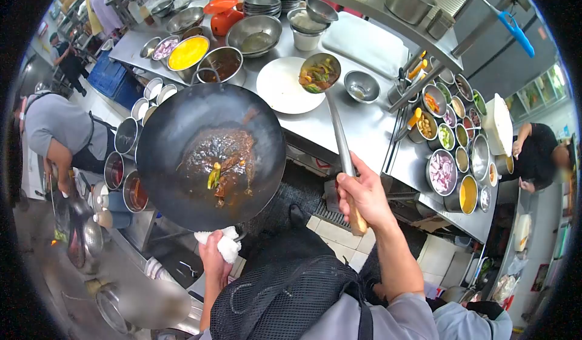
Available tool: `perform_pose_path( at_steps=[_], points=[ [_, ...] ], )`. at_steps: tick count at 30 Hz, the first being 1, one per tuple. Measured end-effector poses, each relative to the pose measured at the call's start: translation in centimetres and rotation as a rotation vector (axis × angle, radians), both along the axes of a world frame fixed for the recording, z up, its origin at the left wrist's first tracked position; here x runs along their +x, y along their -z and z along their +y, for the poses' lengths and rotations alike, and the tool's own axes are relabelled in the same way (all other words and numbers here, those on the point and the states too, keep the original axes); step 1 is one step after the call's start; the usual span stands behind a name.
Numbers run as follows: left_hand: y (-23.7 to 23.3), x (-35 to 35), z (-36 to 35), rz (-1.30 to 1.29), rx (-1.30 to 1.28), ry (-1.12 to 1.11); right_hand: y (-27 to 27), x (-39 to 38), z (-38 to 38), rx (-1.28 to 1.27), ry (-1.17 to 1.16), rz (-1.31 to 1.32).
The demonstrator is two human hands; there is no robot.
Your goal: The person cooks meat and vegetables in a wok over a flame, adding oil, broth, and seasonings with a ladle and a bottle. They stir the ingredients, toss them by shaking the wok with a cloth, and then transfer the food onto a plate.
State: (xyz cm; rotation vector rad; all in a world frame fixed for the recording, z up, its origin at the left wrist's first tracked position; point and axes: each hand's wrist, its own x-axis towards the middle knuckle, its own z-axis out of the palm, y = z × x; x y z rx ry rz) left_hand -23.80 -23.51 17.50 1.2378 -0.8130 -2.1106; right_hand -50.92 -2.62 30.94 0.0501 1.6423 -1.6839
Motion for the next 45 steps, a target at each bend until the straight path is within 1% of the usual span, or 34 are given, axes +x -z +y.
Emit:
perform_pose_path(
  at_steps=[3, 5, 6, 8, 10, 13, 15, 16, 18, 19, 21, 25, 28, 32, 37, 41, 45],
  points=[
    [-1.3, 0.1, -0.2, 0.002, -0.048, 0.012, 1.9, -0.7, -1.5, 0.107, 0.011, 0.09],
    [-1.2, 0.6, -0.4, 0.014, -0.018, 0.005, 2.6, -0.9, -2.3, 0.175, -0.007, 0.15],
    [-1.4, 0.7, -0.6, -0.021, -0.01, -0.004, 3.0, -0.8, -2.6, 0.177, -0.008, 0.15],
    [-1.3, 1.0, -1.1, -0.053, -0.002, -0.012, 3.8, -0.7, -3.3, 0.27, -0.021, 0.207],
    [-0.4, 1.8, -1.5, 0.009, -0.02, -0.022, 4.5, -0.6, -3.9, 0.281, -0.03, 0.217],
    [-0.3, 3.0, -2.1, -0.018, -0.001, 0.01, 5.4, -0.3, -4.8, 0.294, -0.03, 0.235],
    [-0.6, 3.4, -2.5, -0.027, -0.003, 0.004, 6.2, 0.2, -5.2, 0.406, -0.053, 0.356],
    [-0.7, 3.6, -2.4, -0.031, 0.001, 0.0, 6.2, 0.4, -5.3, 0.406, -0.053, 0.356],
    [-0.7, 3.8, -2.4, -0.039, -0.011, -0.001, 6.1, 0.7, -5.5, 0.525, -0.07, 0.497],
    [-0.7, 3.9, -2.4, -0.046, -0.024, -0.003, 5.9, 0.8, -5.6, 0.525, -0.07, 0.499],
    [-0.8, 4.2, -2.3, -0.029, -0.024, -0.006, 5.7, 0.9, -5.6, 0.592, -0.093, 0.585],
    [-0.1, 5.3, -2.5, -0.028, 0.0, 0.031, 5.4, 1.1, -5.6, 0.609, -0.089, 0.607],
    [-0.6, 5.0, -2.2, -0.049, -0.007, -0.003, 5.1, 1.2, -5.3, 0.592, -0.067, 0.6],
    [-1.2, 5.2, -2.1, -0.094, 0.001, 0.004, 4.6, 1.6, -5.1, 0.596, -0.06, 0.599],
    [-0.7, 5.3, -1.7, -0.039, 0.021, -0.006, 4.1, 1.7, -4.7, 0.605, -0.066, 0.603],
    [-0.7, 5.4, -1.3, -0.06, 0.018, -0.018, 3.9, 1.8, -4.2, 0.599, -0.073, 0.614],
    [-0.7, 5.5, -1.0, -0.029, 0.001, -0.011, 4.2, 2.1, -3.6, 0.603, -0.096, 0.635]
  ],
)
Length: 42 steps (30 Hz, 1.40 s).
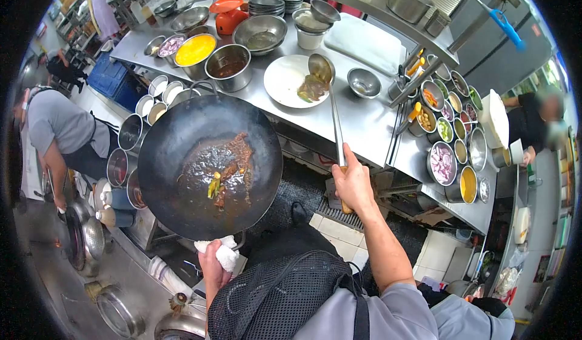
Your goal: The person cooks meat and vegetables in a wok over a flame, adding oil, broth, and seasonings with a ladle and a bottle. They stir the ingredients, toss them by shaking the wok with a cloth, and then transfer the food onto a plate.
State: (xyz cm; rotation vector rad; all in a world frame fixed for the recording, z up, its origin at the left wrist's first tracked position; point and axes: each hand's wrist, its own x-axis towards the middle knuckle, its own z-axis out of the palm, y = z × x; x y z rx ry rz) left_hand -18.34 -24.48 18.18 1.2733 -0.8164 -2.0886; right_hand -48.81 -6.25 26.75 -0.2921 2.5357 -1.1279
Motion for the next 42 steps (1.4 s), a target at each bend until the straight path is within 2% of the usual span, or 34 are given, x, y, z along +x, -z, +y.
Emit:
perform_pose_path(
  at_steps=[4, 11, 16, 19, 23, 25, 29, 32, 34, 36, 39, 42],
  points=[
    [-0.5, -0.4, 0.4, 0.015, -0.007, -0.005, 1.0, 0.0, 0.6, 0.031, 0.006, -0.011],
    [-0.5, -0.7, 0.5, -0.021, -0.022, 0.026, 3.9, -0.9, 2.0, 0.031, -0.02, 0.12],
    [-0.5, -1.0, 0.4, -0.013, -0.006, 0.073, 3.0, -0.6, 2.2, -0.007, -0.015, 0.14],
    [0.0, -1.3, 0.4, 0.028, 0.0, 0.083, 2.0, -0.3, 2.0, -0.034, 0.027, 0.027],
    [0.5, -2.2, 0.6, 0.064, 0.001, 0.063, 1.6, 0.3, 2.7, -0.399, 0.125, -0.192],
    [0.8, -2.4, 0.8, 0.066, 0.01, 0.051, 1.4, 1.3, 4.2, -0.557, 0.069, -0.25],
    [3.9, -1.7, 0.7, 0.139, -0.039, 0.046, -0.5, 4.2, 7.4, -0.432, -0.112, -0.262],
    [4.0, -1.8, 0.9, 0.169, -0.063, 0.037, -1.9, 4.6, 6.7, -0.312, -0.217, -0.284],
    [3.8, -1.8, 1.0, 0.184, -0.073, 0.025, -1.2, 3.8, 5.3, 0.003, -0.448, -0.042],
    [3.1, -1.7, 1.2, 0.182, -0.086, 0.004, -0.3, 3.9, 3.2, 0.084, -0.504, 0.088],
    [3.4, -1.1, 1.0, 0.232, -0.079, 0.009, 0.8, 5.4, 4.0, 0.107, -0.656, -0.031],
    [4.0, -0.6, 1.2, 0.226, -0.063, -0.021, -1.9, 6.8, 6.0, 0.13, -0.783, -0.178]
  ],
)
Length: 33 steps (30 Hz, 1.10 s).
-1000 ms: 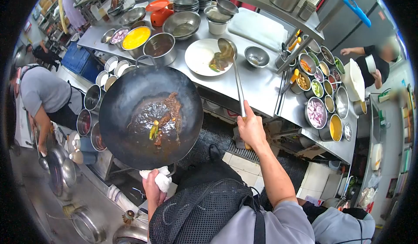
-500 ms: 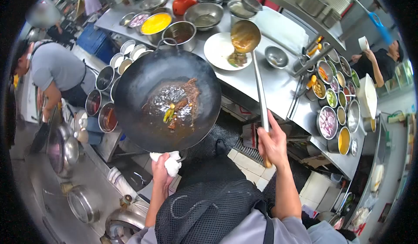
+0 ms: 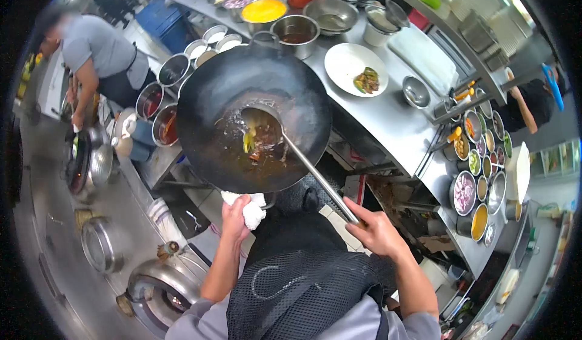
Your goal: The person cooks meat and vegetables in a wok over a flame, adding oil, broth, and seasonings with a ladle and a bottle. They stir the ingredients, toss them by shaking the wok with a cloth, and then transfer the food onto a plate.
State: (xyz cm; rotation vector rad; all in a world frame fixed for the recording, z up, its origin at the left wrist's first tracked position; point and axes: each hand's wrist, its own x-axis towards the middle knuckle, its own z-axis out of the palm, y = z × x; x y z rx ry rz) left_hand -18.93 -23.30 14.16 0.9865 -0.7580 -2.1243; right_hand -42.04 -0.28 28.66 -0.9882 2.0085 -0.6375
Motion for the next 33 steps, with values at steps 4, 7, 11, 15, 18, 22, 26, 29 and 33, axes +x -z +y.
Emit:
perform_pose_path(
  at_steps=[4, 7, 11, 15, 18, 22, 26, 29, 33],
  points=[
    [0.7, 1.4, 0.2, 0.017, -0.057, 0.022, 0.6, 0.0, -1.4, -0.114, -0.067, 0.2],
    [0.4, 2.5, 0.0, 0.004, -0.044, 0.035, 2.8, -1.5, -3.6, -0.206, -0.262, 0.529],
    [2.2, 4.2, -0.3, -0.019, -0.038, -0.001, 0.8, -1.3, -0.3, -0.088, -0.39, 0.59],
    [3.4, 5.3, 0.1, 0.004, -0.063, -0.009, -2.1, -0.3, 2.7, 0.008, -0.346, 0.462],
    [2.7, 6.0, 0.4, 0.024, -0.098, -0.026, -2.0, 0.1, 1.7, 0.007, -0.091, 0.297],
    [3.1, 7.0, 0.9, -0.024, -0.129, -0.06, -0.5, -0.2, -1.7, -0.101, -0.032, 0.353],
    [2.8, 6.5, 0.7, 0.015, -0.159, -0.108, 0.0, 0.0, -0.6, -0.07, -0.112, 0.288],
    [2.7, 6.6, 0.6, -0.019, -0.186, -0.081, -1.8, 0.4, 1.9, 0.072, -0.15, 0.192],
    [3.4, 7.1, 1.6, -0.045, -0.19, -0.084, -3.3, 0.6, 1.6, 0.173, -0.01, 0.16]
  ],
)
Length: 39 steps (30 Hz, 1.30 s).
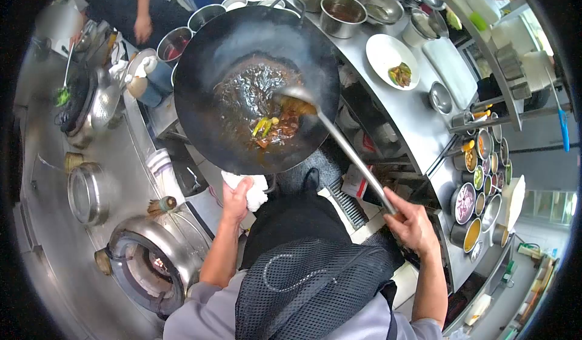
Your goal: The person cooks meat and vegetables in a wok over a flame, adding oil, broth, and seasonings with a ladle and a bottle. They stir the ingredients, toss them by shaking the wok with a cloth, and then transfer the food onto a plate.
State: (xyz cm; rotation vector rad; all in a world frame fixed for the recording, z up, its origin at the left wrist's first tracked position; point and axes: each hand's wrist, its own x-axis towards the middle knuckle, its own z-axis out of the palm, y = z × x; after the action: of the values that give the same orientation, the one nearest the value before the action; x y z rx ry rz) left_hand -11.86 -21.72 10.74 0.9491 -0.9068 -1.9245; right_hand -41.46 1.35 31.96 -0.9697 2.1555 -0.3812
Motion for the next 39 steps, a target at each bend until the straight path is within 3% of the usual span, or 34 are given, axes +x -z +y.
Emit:
perform_pose_path(
  at_steps=[3, 8, 10, 14, 23, 26, 31, 34, 39],
  points=[
    [0.1, -0.5, 1.1, -0.044, -0.088, -0.03, -1.7, 0.4, -2.7, 0.009, 0.028, 0.083],
    [0.9, -0.9, 1.8, -0.1, -0.112, -0.031, -3.4, 1.0, -5.4, 0.09, 0.079, -0.101],
    [2.0, -1.1, 1.7, -0.06, -0.089, -0.019, -3.7, 1.1, -5.5, 0.119, 0.205, -0.421],
    [1.9, -2.2, 2.5, -0.099, -0.14, -0.102, -3.3, 1.0, -4.3, 0.158, 0.325, -0.781],
    [1.8, -1.5, 2.0, -0.316, -0.111, 0.035, 0.3, -1.1, -2.7, 0.108, 0.466, -1.098],
    [0.9, -2.1, 1.5, -0.234, -0.043, -0.009, 0.0, -0.8, -2.4, 0.066, 0.527, -1.13],
    [1.2, -2.6, 1.3, -0.152, 0.087, -0.045, 2.4, -0.9, -0.4, -0.032, 0.711, -1.479],
    [0.6, -1.9, 1.4, -0.093, 0.2, 0.008, 2.4, -1.0, -0.3, -0.064, 0.692, -1.394],
    [-0.2, -0.9, 2.2, -0.039, 0.153, -0.044, 0.4, -2.1, -1.2, -0.144, 0.639, -1.133]
  ],
)
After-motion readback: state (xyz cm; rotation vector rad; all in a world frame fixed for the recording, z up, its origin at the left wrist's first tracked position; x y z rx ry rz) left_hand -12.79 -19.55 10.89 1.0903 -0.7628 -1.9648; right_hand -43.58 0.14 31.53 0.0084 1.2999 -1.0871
